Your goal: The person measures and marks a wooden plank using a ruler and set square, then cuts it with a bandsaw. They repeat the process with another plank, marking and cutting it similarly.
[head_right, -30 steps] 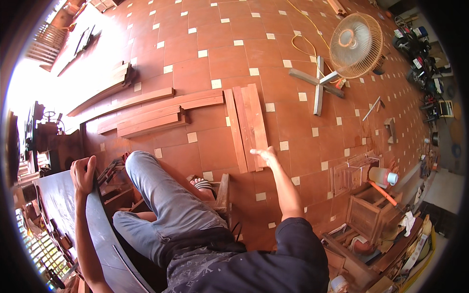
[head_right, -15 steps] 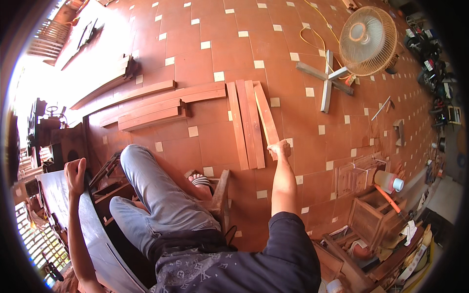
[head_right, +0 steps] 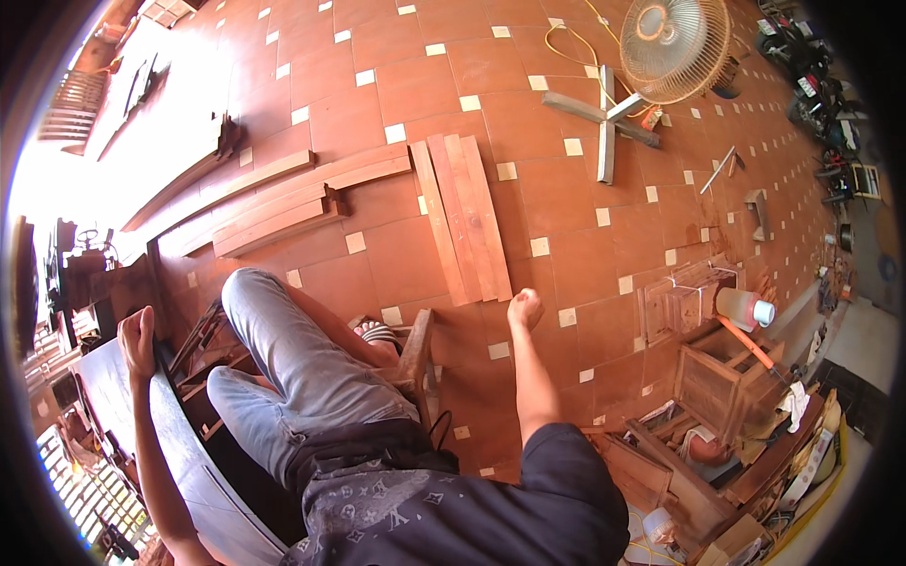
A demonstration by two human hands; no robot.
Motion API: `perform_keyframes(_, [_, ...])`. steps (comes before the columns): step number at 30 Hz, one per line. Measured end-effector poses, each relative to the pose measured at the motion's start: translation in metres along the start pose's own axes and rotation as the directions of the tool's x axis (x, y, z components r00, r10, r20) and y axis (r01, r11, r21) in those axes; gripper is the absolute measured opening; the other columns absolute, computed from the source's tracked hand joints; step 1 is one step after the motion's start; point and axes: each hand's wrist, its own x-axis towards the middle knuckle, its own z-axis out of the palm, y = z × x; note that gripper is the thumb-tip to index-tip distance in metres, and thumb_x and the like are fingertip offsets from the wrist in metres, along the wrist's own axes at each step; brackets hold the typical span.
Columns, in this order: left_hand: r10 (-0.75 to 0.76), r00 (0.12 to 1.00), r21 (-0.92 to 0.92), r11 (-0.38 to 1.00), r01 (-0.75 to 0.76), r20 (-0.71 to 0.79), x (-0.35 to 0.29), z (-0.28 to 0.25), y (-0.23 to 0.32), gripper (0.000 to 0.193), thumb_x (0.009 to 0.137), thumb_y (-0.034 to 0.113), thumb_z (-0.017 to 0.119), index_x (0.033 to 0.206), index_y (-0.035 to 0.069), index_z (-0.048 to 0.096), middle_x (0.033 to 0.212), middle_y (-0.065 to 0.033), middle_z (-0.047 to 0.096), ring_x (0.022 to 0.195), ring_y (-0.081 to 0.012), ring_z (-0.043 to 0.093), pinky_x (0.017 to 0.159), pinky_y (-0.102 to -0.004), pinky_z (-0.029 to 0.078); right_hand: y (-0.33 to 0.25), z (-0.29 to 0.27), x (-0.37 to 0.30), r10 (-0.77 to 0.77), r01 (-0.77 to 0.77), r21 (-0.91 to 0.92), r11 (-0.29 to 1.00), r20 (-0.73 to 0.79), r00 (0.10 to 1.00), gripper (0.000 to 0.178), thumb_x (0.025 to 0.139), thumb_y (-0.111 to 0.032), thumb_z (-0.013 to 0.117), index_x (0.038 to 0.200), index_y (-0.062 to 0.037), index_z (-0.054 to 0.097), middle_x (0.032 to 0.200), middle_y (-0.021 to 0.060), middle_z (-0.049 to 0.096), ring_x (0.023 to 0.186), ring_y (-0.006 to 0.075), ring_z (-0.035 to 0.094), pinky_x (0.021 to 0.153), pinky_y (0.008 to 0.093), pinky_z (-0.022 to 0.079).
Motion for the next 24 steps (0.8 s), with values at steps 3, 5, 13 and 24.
perform_keyframes(3, [0.004,1.0,-0.022,1.0,-0.004,0.004,-0.003,-0.001,-0.001,0.06,0.112,0.044,0.057,0.073,0.0,0.046,0.067,-0.0192,0.036,0.059,-0.0346,0.039,0.063,-0.049,0.034,0.015,-0.019,-0.073,-0.169,0.155,0.151,0.976,0.088,0.982,0.019,0.099,-0.022,0.072,0.098,-0.0052,0.081,0.087,0.0161,0.08,0.081,0.0308,0.078,0.074,0.0446,0.06])
perform_keyframes(5, [0.018,1.0,-0.053,0.998,-0.018,-0.001,-0.003,0.0,0.004,0.059,0.111,0.044,0.058,0.073,0.0,0.046,0.066,-0.0193,0.036,0.058,-0.0346,0.038,0.061,-0.0496,0.033,0.018,-0.027,-0.125,-0.248,0.173,0.339,0.925,0.192,0.95,0.016,0.099,-0.02,0.076,0.095,-0.0039,0.078,0.076,0.0043,0.071,0.07,0.0133,0.064,0.066,0.034,0.052])
perform_keyframes(13, [0.129,0.982,0.012,0.992,-0.128,-0.136,0.01,0.011,0.0,0.054,0.107,0.042,0.064,0.071,0.001,0.066,0.072,-0.0243,0.063,0.071,-0.0482,0.062,0.071,-0.0576,0.046,-0.047,-0.034,-0.259,-0.241,-0.143,0.595,0.791,0.518,0.821,0.054,0.112,-0.05,0.064,0.098,0.0001,0.078,0.083,0.005,0.074,0.085,0.0114,0.067,0.076,0.0359,0.056])
perform_keyframes(24, [0.231,0.958,0.039,0.973,-0.227,-0.172,-0.005,0.019,-0.015,0.023,0.095,0.025,0.081,0.092,0.008,0.065,0.086,-0.0148,0.071,0.079,-0.0406,0.063,0.079,-0.0555,0.046,-0.121,-0.03,-0.156,-0.305,0.142,0.309,0.94,0.582,0.754,0.048,0.103,-0.044,0.071,0.109,0.0026,0.082,0.094,0.0243,0.08,0.091,0.0287,0.08,0.079,0.046,0.057])
